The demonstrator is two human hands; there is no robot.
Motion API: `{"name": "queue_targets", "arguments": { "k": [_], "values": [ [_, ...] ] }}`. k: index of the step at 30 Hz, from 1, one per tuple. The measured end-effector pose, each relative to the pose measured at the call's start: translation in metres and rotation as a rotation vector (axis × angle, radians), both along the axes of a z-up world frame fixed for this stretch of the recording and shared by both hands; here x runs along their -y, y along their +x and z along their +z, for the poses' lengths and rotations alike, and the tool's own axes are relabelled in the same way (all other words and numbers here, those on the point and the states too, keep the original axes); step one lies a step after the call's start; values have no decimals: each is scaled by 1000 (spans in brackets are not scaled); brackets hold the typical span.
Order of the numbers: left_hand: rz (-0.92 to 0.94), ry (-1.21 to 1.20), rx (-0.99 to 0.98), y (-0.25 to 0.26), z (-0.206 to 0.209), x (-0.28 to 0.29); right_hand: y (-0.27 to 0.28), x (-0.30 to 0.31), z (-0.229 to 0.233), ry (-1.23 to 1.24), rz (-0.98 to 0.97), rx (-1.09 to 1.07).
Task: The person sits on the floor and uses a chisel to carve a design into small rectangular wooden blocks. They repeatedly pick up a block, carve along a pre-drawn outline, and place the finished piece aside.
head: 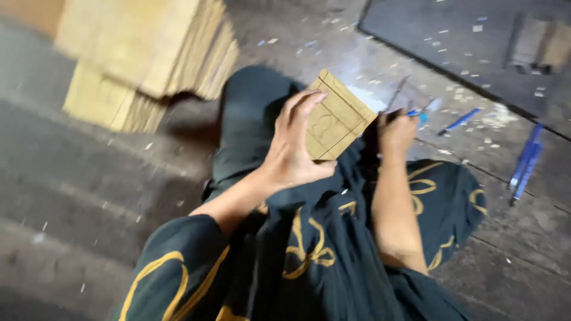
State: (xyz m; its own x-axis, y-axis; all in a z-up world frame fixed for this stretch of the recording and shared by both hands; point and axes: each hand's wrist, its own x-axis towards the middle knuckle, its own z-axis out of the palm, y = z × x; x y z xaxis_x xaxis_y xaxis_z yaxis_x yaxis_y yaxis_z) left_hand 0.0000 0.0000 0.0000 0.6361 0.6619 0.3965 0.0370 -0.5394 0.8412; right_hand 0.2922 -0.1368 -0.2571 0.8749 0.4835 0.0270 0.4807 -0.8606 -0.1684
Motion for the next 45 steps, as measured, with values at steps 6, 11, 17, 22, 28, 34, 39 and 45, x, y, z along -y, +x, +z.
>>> {"name": "queue_targets", "arguments": {
  "k": [6, 11, 17, 22, 28, 34, 39, 45],
  "values": [
    [190, 82, -286, -131, 7, -10, 17, 14, -16, -38, 161, 123],
    [387, 252, -389, -215, -27, -44, 15, 14, -8, -3, 168, 91],
    [613, 307, -697, -243, -5, -143, 13, 16, -2, -96, 258, 109],
    [583, -51, -860, -241, 19, -199, 8, 14, 3, -38, 228, 65],
    [407, -125, -1133, -243, 4, -222, 11, 17, -5, -24, 242, 79],
    [460, -3, -1083, -244, 3, -222, 9, 16, -8, -28, 299, 173],
    [626, 435, -836, -252, -47, -208, -7, 16, 5, 51, 215, 207],
    [561, 711, -194, -151, -97, -63, -45, -1, 20, 226, 89, 568]
  ]
}}
